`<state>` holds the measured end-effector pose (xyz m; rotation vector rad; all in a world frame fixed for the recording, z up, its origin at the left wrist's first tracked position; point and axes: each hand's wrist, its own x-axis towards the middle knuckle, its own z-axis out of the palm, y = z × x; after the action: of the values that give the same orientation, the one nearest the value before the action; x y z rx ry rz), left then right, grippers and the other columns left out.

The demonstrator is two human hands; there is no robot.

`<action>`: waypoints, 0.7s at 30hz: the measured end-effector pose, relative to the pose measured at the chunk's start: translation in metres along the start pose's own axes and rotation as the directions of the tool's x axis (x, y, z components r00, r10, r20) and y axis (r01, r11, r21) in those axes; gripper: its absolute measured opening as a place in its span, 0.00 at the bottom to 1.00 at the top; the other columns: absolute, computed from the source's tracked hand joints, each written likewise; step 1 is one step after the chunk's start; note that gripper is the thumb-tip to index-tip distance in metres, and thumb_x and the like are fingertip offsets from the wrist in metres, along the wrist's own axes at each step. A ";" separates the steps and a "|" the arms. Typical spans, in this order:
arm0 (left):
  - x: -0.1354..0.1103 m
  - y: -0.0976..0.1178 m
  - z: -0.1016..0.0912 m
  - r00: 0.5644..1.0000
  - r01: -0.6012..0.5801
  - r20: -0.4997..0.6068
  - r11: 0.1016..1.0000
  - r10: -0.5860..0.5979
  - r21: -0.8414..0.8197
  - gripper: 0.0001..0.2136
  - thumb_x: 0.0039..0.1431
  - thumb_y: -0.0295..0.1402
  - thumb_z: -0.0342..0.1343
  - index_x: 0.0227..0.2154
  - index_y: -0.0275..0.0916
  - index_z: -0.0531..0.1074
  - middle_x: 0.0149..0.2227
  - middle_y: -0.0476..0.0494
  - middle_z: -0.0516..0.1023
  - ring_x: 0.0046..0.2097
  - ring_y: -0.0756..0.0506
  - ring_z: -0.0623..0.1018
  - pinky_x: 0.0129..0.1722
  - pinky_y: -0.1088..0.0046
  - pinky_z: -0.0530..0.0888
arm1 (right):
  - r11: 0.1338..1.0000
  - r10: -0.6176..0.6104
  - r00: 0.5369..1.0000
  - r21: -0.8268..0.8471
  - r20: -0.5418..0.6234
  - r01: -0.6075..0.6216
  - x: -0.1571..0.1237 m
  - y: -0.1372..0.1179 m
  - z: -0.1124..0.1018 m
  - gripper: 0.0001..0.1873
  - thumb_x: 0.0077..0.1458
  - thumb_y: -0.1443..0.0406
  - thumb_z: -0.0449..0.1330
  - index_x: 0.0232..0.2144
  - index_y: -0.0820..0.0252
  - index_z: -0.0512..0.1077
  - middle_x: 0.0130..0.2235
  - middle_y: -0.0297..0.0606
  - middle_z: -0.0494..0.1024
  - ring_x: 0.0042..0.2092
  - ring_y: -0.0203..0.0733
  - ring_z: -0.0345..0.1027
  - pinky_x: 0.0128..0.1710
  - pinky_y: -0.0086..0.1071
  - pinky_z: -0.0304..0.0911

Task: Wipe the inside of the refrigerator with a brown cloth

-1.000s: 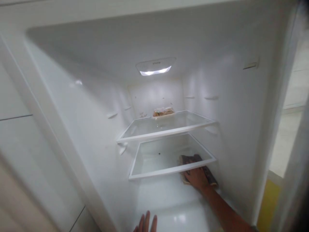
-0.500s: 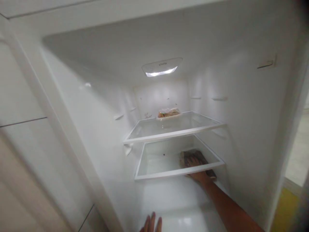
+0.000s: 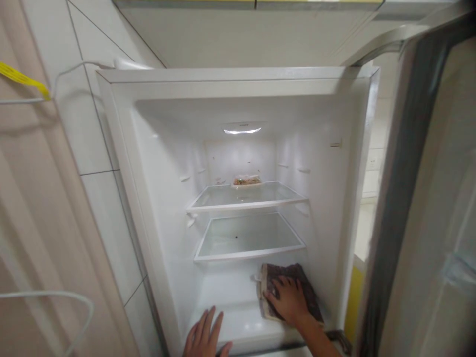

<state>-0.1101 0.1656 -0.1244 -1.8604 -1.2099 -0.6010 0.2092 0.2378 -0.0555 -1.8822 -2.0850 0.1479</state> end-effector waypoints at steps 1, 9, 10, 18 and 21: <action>0.002 -0.001 -0.003 1.000 -0.015 -0.019 1.000 0.015 0.008 0.25 0.58 0.44 0.56 0.58 0.46 0.70 0.57 0.44 0.79 0.57 0.42 0.75 0.55 0.64 0.65 | 1.000 -0.013 1.000 0.009 0.021 0.013 -0.008 0.003 -0.002 0.31 0.60 0.45 0.48 0.58 0.51 0.72 0.63 0.43 0.71 0.65 0.59 0.60 0.67 0.59 0.45; 0.008 0.010 -0.014 0.999 0.040 -0.027 0.999 -0.039 0.017 0.26 0.58 0.43 0.57 0.59 0.43 0.69 0.59 0.41 0.78 0.59 0.40 0.73 0.57 0.62 0.63 | 0.999 -0.030 0.995 0.016 0.095 0.029 -0.041 -0.018 -0.007 0.32 0.61 0.51 0.47 0.65 0.49 0.63 0.70 0.38 0.58 0.71 0.60 0.48 0.69 0.62 0.40; 0.008 0.010 -0.013 0.999 0.028 -0.042 0.999 -0.027 0.021 0.26 0.57 0.43 0.57 0.59 0.42 0.70 0.58 0.41 0.78 0.59 0.40 0.74 0.57 0.62 0.63 | 0.999 -0.044 0.994 0.031 0.103 0.042 -0.044 -0.030 -0.006 0.32 0.61 0.51 0.47 0.65 0.48 0.63 0.71 0.37 0.57 0.71 0.60 0.48 0.69 0.62 0.40; -0.020 -0.019 -0.016 1.000 0.006 -0.020 0.999 -0.007 -0.033 0.46 0.45 0.21 0.47 0.71 0.34 0.41 0.56 0.38 0.79 0.56 0.43 0.77 0.55 0.66 0.72 | 0.902 -0.349 0.925 0.322 0.151 0.288 -0.069 -0.163 0.013 0.35 0.61 0.49 0.47 0.68 0.50 0.57 0.72 0.41 0.54 0.72 0.65 0.40 0.69 0.65 0.31; -0.029 -0.029 -0.024 0.994 0.099 -0.033 0.995 -0.099 -0.024 0.43 0.51 0.22 0.46 0.71 0.34 0.37 0.55 0.34 0.78 0.55 0.42 0.78 0.50 0.65 0.76 | 0.861 -0.453 0.871 0.346 0.190 0.373 -0.068 -0.199 0.014 0.37 0.59 0.52 0.50 0.69 0.52 0.55 0.71 0.44 0.55 0.72 0.66 0.41 0.68 0.68 0.32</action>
<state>-0.1479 0.1363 -0.1218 -1.8093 -1.2832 -0.7010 0.0210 0.1480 -0.0223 -1.2533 -2.4312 0.6038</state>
